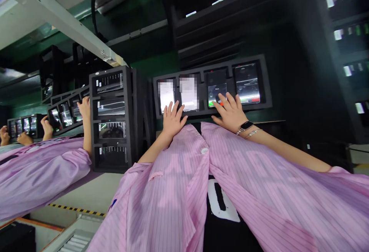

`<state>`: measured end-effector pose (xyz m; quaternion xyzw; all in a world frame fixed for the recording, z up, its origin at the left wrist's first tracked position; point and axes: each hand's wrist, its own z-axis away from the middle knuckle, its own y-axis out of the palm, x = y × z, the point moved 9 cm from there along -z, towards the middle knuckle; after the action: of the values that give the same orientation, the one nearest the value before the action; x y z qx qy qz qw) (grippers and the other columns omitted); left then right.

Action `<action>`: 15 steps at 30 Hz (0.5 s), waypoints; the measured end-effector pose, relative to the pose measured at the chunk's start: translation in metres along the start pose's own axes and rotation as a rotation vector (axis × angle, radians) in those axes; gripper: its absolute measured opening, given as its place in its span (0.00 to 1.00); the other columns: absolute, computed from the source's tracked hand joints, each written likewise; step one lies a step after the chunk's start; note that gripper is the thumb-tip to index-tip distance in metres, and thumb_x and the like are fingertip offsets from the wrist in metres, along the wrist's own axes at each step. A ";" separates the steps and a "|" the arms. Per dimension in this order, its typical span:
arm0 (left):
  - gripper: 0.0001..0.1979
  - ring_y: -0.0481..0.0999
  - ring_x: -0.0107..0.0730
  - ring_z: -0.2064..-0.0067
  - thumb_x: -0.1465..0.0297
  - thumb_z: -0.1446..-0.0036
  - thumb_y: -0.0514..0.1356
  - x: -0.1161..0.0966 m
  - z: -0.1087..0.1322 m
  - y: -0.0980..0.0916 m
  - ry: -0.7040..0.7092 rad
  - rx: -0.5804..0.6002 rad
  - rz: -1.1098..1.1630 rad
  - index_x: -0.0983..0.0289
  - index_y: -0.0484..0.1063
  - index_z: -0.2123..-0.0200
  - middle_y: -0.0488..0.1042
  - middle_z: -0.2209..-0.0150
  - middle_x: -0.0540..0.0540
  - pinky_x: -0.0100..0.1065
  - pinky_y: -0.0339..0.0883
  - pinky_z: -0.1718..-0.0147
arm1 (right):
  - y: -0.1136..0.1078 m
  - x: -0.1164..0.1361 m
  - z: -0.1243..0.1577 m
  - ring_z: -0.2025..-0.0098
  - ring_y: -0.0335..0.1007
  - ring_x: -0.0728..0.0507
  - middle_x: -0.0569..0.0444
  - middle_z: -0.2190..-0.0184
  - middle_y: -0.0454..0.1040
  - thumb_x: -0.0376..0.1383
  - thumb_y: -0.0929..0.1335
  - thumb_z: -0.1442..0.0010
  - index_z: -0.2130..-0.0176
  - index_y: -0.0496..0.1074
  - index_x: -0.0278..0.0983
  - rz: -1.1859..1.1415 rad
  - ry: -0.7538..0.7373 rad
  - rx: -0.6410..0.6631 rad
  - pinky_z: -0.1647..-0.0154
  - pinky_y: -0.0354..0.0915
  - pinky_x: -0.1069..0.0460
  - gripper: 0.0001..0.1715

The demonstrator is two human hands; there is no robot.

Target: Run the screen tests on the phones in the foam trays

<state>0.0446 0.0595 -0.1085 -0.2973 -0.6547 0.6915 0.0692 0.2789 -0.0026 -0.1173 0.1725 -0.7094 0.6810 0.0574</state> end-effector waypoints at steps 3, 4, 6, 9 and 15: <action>0.26 0.52 0.54 0.25 0.54 0.32 0.55 0.001 0.000 0.001 -0.003 -0.016 -0.014 0.58 0.70 0.36 0.63 0.29 0.61 0.60 0.44 0.27 | -0.013 -0.026 0.016 0.26 0.40 0.22 0.30 0.28 0.50 0.51 0.66 0.33 0.28 0.54 0.30 -0.009 0.121 -0.056 0.31 0.41 0.22 0.46; 0.26 0.52 0.54 0.25 0.54 0.33 0.56 0.002 0.000 0.001 -0.007 -0.024 -0.017 0.59 0.70 0.37 0.63 0.29 0.61 0.60 0.44 0.27 | -0.017 -0.035 0.024 0.26 0.40 0.22 0.28 0.28 0.50 0.52 0.66 0.34 0.28 0.52 0.29 0.000 0.156 -0.078 0.31 0.41 0.21 0.47; 0.26 0.53 0.54 0.25 0.54 0.33 0.57 0.002 0.001 0.001 -0.010 -0.034 -0.019 0.58 0.71 0.37 0.63 0.29 0.61 0.60 0.45 0.28 | -0.021 -0.049 0.039 0.27 0.43 0.22 0.28 0.30 0.54 0.50 0.66 0.33 0.28 0.53 0.28 0.020 0.178 -0.080 0.31 0.41 0.21 0.46; 0.24 0.52 0.55 0.25 0.55 0.33 0.57 -0.001 0.001 0.001 -0.005 -0.037 -0.020 0.56 0.72 0.38 0.63 0.30 0.60 0.60 0.45 0.28 | -0.019 -0.053 0.050 0.28 0.48 0.24 0.29 0.34 0.62 0.47 0.63 0.31 0.29 0.54 0.28 0.028 0.149 -0.027 0.30 0.38 0.22 0.41; 0.22 0.45 0.59 0.24 0.55 0.33 0.58 -0.005 0.004 0.000 -0.022 -0.028 -0.005 0.53 0.73 0.40 0.59 0.28 0.58 0.63 0.44 0.29 | -0.027 -0.040 0.038 0.28 0.46 0.23 0.27 0.33 0.58 0.53 0.63 0.32 0.32 0.58 0.26 0.005 0.167 -0.082 0.29 0.43 0.25 0.43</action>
<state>0.0471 0.0535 -0.1071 -0.2888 -0.6658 0.6854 0.0595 0.3308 -0.0339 -0.1064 0.1106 -0.7298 0.6636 0.1216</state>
